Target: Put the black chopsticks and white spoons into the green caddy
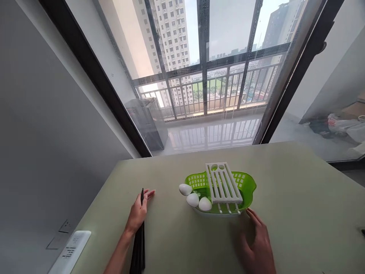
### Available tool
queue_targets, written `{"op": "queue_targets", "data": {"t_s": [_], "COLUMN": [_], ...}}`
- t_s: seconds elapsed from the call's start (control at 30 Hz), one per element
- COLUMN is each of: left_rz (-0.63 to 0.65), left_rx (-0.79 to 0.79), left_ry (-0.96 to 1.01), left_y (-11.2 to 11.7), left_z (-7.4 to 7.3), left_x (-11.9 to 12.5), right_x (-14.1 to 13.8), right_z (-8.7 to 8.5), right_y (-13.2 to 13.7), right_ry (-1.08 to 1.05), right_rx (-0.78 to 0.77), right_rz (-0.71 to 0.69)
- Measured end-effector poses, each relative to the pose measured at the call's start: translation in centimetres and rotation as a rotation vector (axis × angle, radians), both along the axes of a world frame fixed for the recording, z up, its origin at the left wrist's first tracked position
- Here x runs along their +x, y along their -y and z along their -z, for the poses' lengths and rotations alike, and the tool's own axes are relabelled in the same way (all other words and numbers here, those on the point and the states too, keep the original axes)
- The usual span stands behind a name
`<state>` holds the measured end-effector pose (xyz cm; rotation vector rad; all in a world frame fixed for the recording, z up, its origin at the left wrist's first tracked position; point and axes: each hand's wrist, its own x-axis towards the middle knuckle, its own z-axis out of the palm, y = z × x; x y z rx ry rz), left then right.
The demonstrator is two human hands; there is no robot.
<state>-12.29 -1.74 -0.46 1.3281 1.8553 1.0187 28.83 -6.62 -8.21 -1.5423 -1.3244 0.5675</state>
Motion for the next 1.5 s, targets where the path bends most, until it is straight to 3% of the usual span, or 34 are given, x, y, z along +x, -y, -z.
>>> {"op": "queue_targets", "data": {"t_s": [0.3,0.5,0.67,0.83,0.97,1.07,1.2,1.33,1.4,1.5], "left_rz": [0.06,0.11,0.112,0.077,0.006,0.062,0.219,0.143,0.158,0.193], "left_rx": [0.059,0.067,0.069,0.033,0.072,0.17,0.282,0.309,0.279,0.268], "left_ry": [-0.264,-0.467,-0.483,-0.409,-0.513,-0.739,-0.919,-1.013,-1.071,-1.163], "left_y": [0.6,1.0,0.8,1.5,4.8,8.4,12.3,14.0,14.1,13.7], "left_z": [3.1,4.3,3.8,1.9,0.1,0.1,3.0,6.3,6.8,6.3], "left_x": [-1.1,-1.6,-1.8,-1.4,0.5,3.5,7.9,10.2,10.5,10.7], "right_x": [0.3,0.3,0.0,-0.1,-0.1,0.1,0.7,1.1,1.1,1.2], "right_z": [0.7,0.8,0.8,0.9,1.0,1.5,2.6,3.5,3.9,4.5], "right_y": [0.0,0.0,-0.1,-0.2,-0.2,-0.3,-0.5,-0.7,-0.8,-0.9], "right_ry": [0.044,0.005,-0.018,-0.012,-0.036,-0.039,0.0,0.019,0.01,0.006], "right_rx": [0.001,0.016,0.022,0.026,0.04,0.045,0.062,0.088,0.104,0.13], "right_rz": [-0.027,-0.027,-0.019,-0.014,-0.011,-0.011,-0.051,-0.059,-0.039,-0.025]}}
